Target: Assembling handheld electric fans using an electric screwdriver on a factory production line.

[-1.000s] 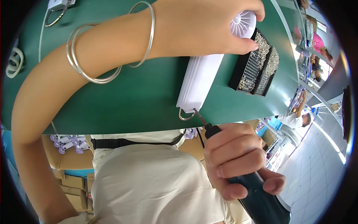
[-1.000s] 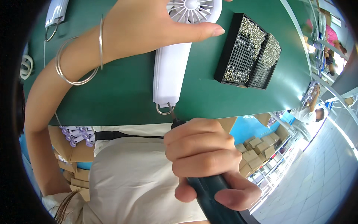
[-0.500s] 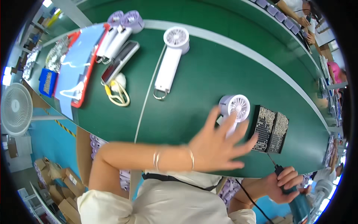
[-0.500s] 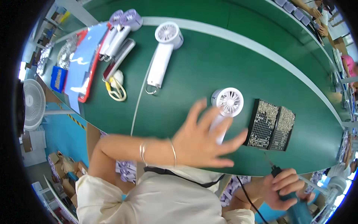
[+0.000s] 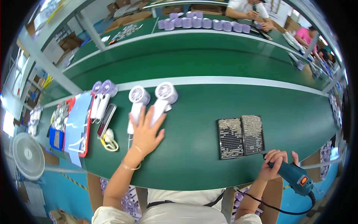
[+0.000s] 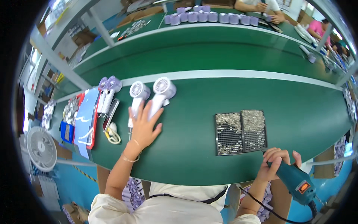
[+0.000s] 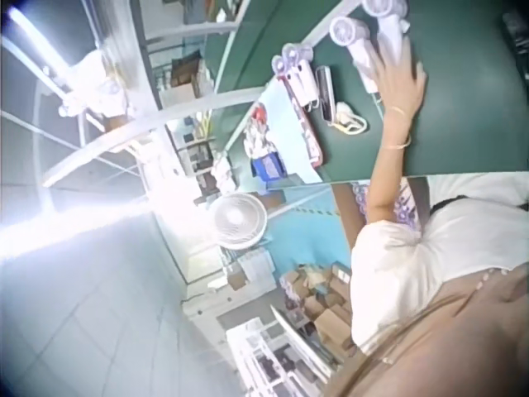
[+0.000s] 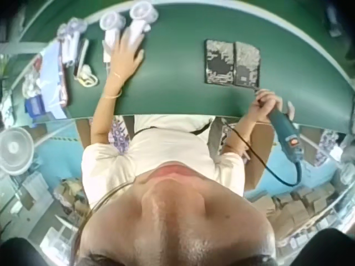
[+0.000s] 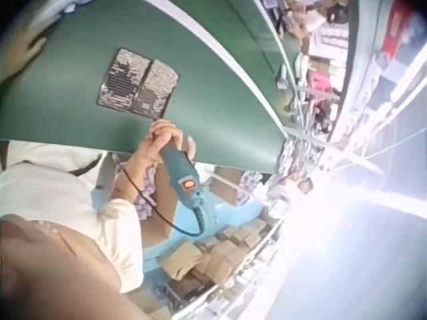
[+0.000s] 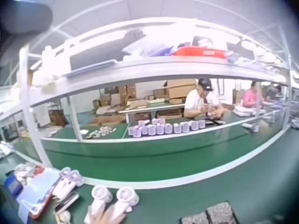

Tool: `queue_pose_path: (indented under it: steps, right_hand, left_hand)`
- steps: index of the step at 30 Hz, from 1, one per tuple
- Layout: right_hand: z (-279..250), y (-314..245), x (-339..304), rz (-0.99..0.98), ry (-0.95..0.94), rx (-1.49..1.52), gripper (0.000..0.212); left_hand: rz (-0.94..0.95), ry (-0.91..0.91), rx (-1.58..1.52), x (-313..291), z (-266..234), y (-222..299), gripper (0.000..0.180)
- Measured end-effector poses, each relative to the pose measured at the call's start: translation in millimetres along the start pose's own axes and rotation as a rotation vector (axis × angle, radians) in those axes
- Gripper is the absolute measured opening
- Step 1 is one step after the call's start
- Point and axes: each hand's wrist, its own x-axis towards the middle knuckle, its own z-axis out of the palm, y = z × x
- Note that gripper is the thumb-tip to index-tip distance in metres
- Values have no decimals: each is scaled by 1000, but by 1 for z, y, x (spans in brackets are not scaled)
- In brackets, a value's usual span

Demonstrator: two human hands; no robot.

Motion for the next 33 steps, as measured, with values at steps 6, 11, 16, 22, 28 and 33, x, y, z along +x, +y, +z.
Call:
queue_pose_path:
  steps: [6,11,16,22,28,33]
  right_hand:
    - [-11,10,6,210,248,38,47]
    - [-51,13,56,169,343,127,40]
    - [-102,51,108,543,674,552,30]
    - [-168,127,99,819,523,604,23]
    - [-118,146,77,615,181,-837,93]
    - [-81,136,82,558,-157,-1256,84]
  left_hand:
    - [-217,35,97,-22,-18,-10,73]
    - [-449,-6,287,-12,-3,-20,92]
    - [-451,57,125,-9,4,-34,86]
    - [-242,73,-134,-7,12,-34,80]
    - [-63,256,178,3,-7,36,101]
    - [641,25,-372,9,-32,197,58]
